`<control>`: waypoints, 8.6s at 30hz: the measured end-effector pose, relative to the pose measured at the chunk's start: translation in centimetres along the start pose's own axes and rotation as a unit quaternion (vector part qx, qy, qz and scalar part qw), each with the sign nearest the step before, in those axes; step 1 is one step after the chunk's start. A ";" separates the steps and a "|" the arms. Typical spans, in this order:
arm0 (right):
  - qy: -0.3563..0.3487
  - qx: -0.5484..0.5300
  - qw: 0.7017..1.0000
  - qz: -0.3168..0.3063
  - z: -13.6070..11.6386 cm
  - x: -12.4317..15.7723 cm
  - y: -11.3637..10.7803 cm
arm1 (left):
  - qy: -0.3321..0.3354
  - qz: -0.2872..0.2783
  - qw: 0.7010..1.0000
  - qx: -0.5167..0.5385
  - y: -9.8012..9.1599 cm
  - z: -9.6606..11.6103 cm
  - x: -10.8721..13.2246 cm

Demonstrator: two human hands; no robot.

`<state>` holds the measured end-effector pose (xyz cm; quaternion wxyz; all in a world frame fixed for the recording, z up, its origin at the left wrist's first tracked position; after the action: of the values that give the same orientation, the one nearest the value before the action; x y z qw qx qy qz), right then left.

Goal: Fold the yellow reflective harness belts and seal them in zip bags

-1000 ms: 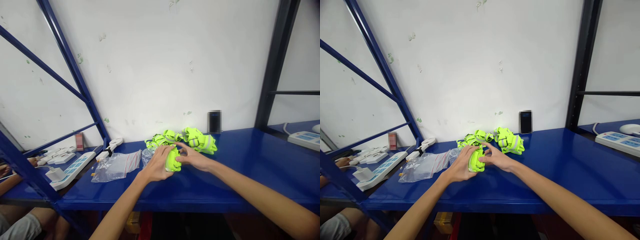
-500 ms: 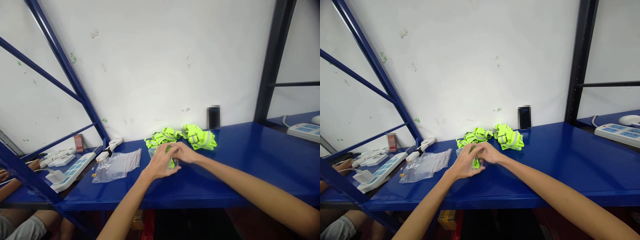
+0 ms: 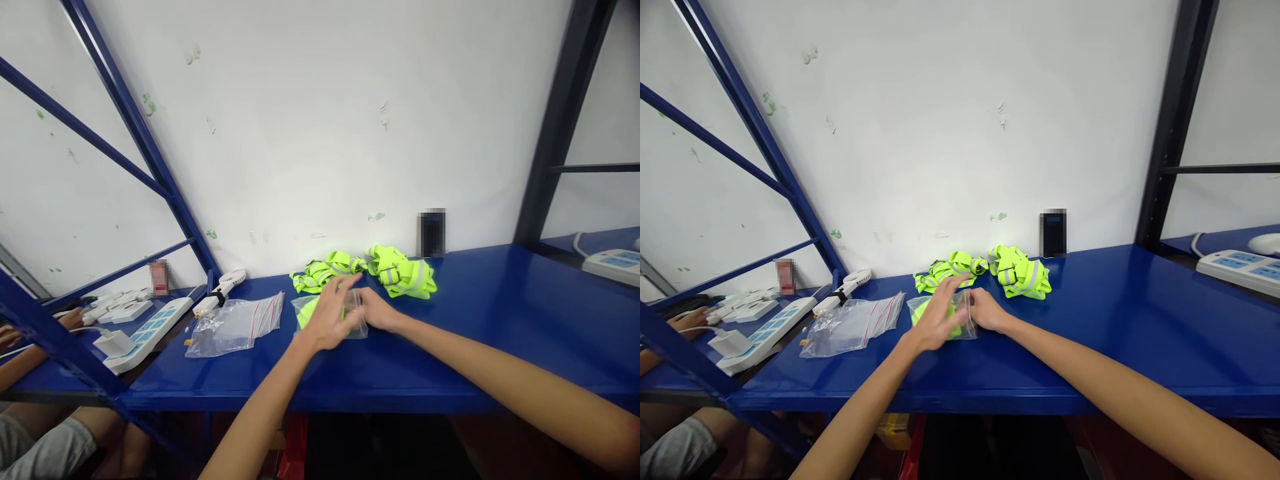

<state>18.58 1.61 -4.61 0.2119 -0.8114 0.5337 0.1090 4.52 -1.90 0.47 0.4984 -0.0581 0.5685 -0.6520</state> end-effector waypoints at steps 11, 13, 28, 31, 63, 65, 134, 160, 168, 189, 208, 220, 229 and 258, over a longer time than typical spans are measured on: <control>0.150 -0.164 0.975 0.003 0.3 1.6 -3.1 | -0.152 -0.033 0.972 -0.175 1.9 -3.9 -2.3; 0.159 -0.144 0.977 0.008 0.3 2.1 -4.0 | -0.170 -0.009 0.969 -0.178 2.1 -4.3 -2.3; 0.093 0.071 0.987 -0.113 -0.8 2.1 -3.6 | -0.179 0.036 0.970 -0.158 1.6 -4.6 -2.2; 0.094 0.050 0.986 -0.125 -0.8 2.4 -3.9 | -0.182 0.031 0.972 -0.147 1.5 -4.6 -2.1; -0.011 -0.020 0.990 0.143 2.6 -1.5 -1.4 | -0.149 0.065 0.985 0.059 3.0 -6.3 -4.6; -0.011 -0.001 0.990 0.143 2.7 -1.5 -1.4 | -0.148 0.062 0.985 0.063 2.9 -6.2 -4.6; -0.033 0.169 0.984 0.054 1.1 -0.4 -2.1 | -0.185 0.067 0.966 0.164 2.5 -6.6 -4.3; -0.026 0.089 0.994 0.062 1.6 -0.9 -2.2 | -0.133 0.013 0.982 0.137 2.5 -5.9 -4.1; -0.019 0.089 0.993 0.069 1.3 -0.7 -2.2 | -0.135 0.021 0.982 0.128 2.4 -6.0 -4.1; 0.053 -0.080 0.990 0.099 2.0 -0.7 -1.9 | -0.128 0.033 0.984 0.123 2.5 -6.2 -4.1; 0.044 -0.055 0.993 0.097 1.8 -0.7 -1.9 | -0.125 0.025 0.985 0.120 2.4 -6.3 -4.1; 0.043 -0.040 0.993 0.098 1.5 -0.6 -1.9 | -0.173 0.091 0.979 0.063 2.6 -7.2 -4.6; 0.043 -0.047 0.993 0.095 1.8 -0.6 -1.8 | -0.169 0.090 0.979 0.068 2.7 -7.1 -4.4; -0.046 0.030 0.997 0.062 1.6 -1.1 -1.5 | -0.138 0.050 0.986 0.079 2.6 -6.2 -4.5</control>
<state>19.57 3.75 -5.27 0.2531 -0.7643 0.5756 0.1429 4.31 5.94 -1.58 0.6075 -0.0792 0.4428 -0.6547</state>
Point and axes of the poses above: each hand's wrist, its own x-axis away from the middle knuckle, its own y-axis out of the palm, z = x × y, the point moved 2 cm from there along -x, towards the middle knuckle, and after that the axes turned 12 degrees about -y, right-handed, at the moved point
